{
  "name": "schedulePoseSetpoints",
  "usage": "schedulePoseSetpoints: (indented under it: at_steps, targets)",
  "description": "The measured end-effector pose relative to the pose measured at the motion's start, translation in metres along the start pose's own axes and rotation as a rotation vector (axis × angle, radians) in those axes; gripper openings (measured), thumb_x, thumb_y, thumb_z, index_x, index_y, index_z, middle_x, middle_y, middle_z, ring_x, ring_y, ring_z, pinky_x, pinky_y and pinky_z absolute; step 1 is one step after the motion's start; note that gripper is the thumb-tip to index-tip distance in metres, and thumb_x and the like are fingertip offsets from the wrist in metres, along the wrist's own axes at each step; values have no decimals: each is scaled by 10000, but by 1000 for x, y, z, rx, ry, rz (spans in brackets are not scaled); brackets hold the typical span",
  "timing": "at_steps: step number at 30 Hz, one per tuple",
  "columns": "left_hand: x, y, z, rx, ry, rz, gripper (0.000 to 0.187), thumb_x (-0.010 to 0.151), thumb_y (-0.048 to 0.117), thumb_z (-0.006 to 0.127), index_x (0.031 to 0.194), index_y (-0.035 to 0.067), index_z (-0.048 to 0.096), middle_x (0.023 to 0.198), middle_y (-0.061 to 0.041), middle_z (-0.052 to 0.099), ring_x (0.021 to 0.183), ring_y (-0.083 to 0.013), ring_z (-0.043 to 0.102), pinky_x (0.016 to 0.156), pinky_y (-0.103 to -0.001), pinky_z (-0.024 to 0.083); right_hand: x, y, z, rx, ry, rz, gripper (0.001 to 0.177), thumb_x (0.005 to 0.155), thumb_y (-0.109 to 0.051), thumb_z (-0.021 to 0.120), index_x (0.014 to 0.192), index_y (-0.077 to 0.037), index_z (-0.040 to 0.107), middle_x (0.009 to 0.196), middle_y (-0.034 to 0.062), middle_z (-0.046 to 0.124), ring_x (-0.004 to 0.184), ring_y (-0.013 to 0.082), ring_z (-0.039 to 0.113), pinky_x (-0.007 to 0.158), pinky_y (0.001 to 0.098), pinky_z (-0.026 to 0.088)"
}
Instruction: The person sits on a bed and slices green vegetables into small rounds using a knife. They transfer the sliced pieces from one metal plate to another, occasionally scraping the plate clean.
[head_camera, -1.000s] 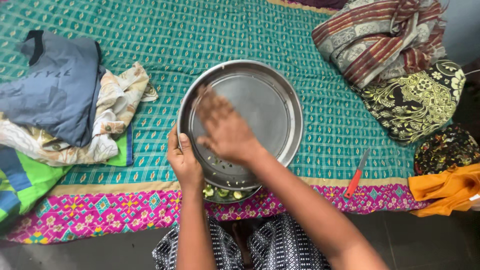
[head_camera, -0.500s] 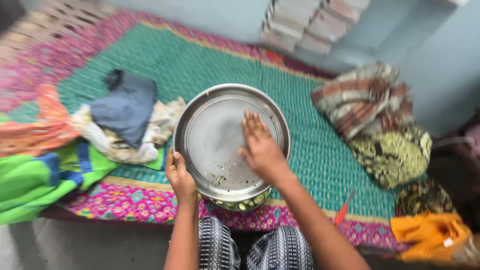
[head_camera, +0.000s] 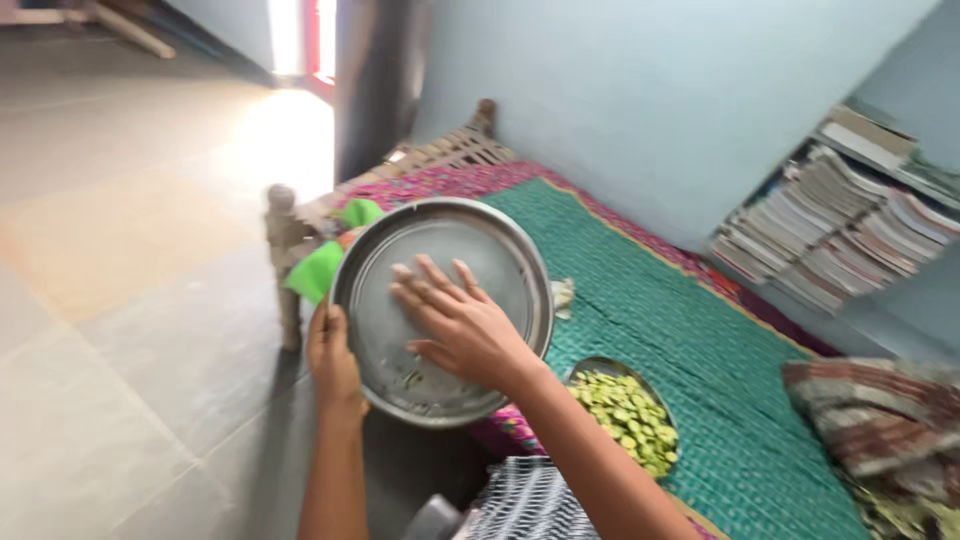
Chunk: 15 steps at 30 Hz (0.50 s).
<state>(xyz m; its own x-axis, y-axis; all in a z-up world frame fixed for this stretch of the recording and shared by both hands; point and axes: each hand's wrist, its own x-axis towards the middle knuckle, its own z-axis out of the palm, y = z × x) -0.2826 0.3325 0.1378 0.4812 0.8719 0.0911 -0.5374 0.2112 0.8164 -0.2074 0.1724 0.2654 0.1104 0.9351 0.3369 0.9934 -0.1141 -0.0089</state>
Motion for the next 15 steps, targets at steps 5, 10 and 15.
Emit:
schedulePoseSetpoints:
  at_steps: [5, 10, 15]
  targets:
    - [3, 83, -101, 48, 6, -22, 440, 1045, 275, 537, 1389, 8, 602, 1336, -92, 666, 1248, -193, 599, 1060, -335, 457, 99, -75, 26, -313, -102, -335, 755, 909, -515, 615, 1566, -211, 399, 1675, -60, 329, 1567, 168, 192, 1282, 539, 126]
    - [3, 129, -166, 139, 79, -84, 452, 1015, 283, 567, 1376, 17, 627, 1236, -108, 711, 1113, -205, 667, 958, -355, 534, 150, -66, 31, -412, -50, -511, 787, 905, -539, 608, 1582, -197, 399, 1646, -83, 361, 1543, 145, 253, 1283, 514, 167]
    - [2, 128, -177, 132, 107, 214, 491, 1006, 293, 674, 1373, -30, 639, 1243, -122, 716, 1117, -186, 667, 977, -318, 528, 142, -34, 44, -460, 112, -402, 657, 980, -439, 616, 1569, -208, 439, 1643, -56, 389, 1570, 177, 298, 1279, 485, 259]
